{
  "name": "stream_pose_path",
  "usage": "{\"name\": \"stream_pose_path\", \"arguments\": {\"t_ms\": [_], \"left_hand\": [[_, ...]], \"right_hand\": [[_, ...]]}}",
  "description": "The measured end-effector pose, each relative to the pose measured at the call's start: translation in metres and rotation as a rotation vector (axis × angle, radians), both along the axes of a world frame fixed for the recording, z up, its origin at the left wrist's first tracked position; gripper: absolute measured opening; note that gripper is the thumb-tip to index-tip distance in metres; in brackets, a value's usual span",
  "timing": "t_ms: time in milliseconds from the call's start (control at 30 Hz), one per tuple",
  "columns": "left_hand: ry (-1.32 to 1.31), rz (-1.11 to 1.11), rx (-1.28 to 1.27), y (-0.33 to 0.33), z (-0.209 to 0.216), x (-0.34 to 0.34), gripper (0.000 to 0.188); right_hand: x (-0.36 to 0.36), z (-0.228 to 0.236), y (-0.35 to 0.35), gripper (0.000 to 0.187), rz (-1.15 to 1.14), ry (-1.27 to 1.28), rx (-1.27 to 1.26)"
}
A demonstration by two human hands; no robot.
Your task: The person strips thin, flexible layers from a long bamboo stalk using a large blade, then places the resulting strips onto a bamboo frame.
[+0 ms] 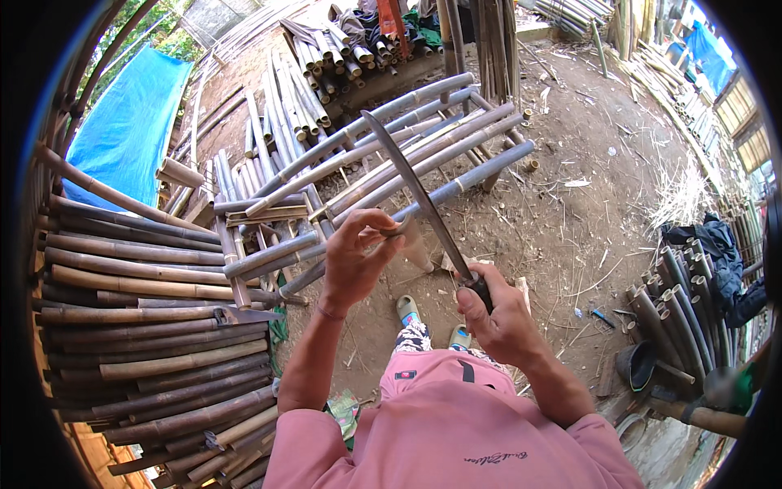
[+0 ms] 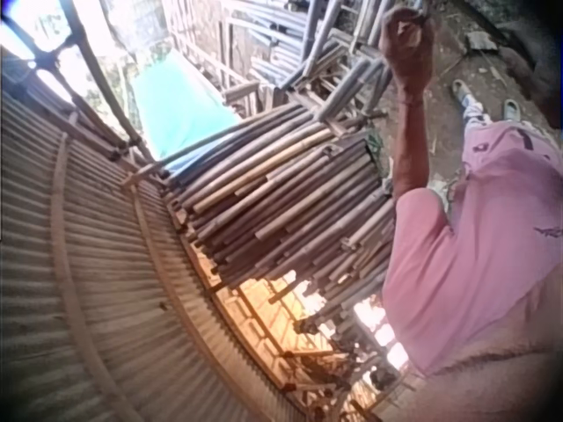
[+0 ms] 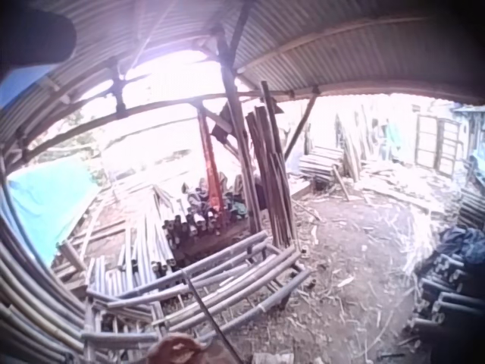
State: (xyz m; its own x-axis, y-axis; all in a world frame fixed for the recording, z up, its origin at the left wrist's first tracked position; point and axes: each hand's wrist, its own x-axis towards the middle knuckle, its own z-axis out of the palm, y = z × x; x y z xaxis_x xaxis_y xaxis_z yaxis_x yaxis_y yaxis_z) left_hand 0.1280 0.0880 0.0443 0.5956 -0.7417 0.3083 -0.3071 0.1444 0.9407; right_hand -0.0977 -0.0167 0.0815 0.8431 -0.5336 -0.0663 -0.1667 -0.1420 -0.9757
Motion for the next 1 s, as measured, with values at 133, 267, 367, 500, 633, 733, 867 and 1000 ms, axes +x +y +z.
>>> {"name": "stream_pose_path", "arguments": {"t_ms": [133,267,367,500,633,733,867,1000], "left_hand": [[0.051,0.081,0.008,-0.001,0.001,0.003,0.026],[0.019,0.104,-0.142,-0.007,0.012,0.015,0.022],[-0.005,0.056,-0.003,-0.005,0.024,0.016,0.023],[0.037,0.018,-0.059,0.005,0.003,0.004,0.028],[0.029,-0.028,-0.001,0.015,-0.001,0.006,0.028],[-0.005,-0.023,0.035,0.018,-0.002,0.006,0.025],[0.056,-0.043,-0.014,0.022,-0.004,0.003,0.022],[0.029,-0.035,0.008,0.027,-0.010,0.006,0.021]], "right_hand": [[0.008,0.000,0.006,0.042,-0.026,-0.046,-0.034],[0.010,-0.009,0.006,0.051,-0.097,-0.127,-0.062],[0.008,-0.004,0.003,0.042,-0.079,-0.065,-0.016],[0.011,0.001,0.013,0.039,-0.013,0.002,-0.082],[0.022,0.011,0.024,0.038,0.017,-0.036,-0.192],[0.028,0.009,0.028,0.039,0.010,-0.057,-0.279],[0.035,0.010,0.033,0.040,0.027,-0.062,-0.260],[0.036,0.009,0.037,0.041,0.024,-0.027,-0.290]]}}
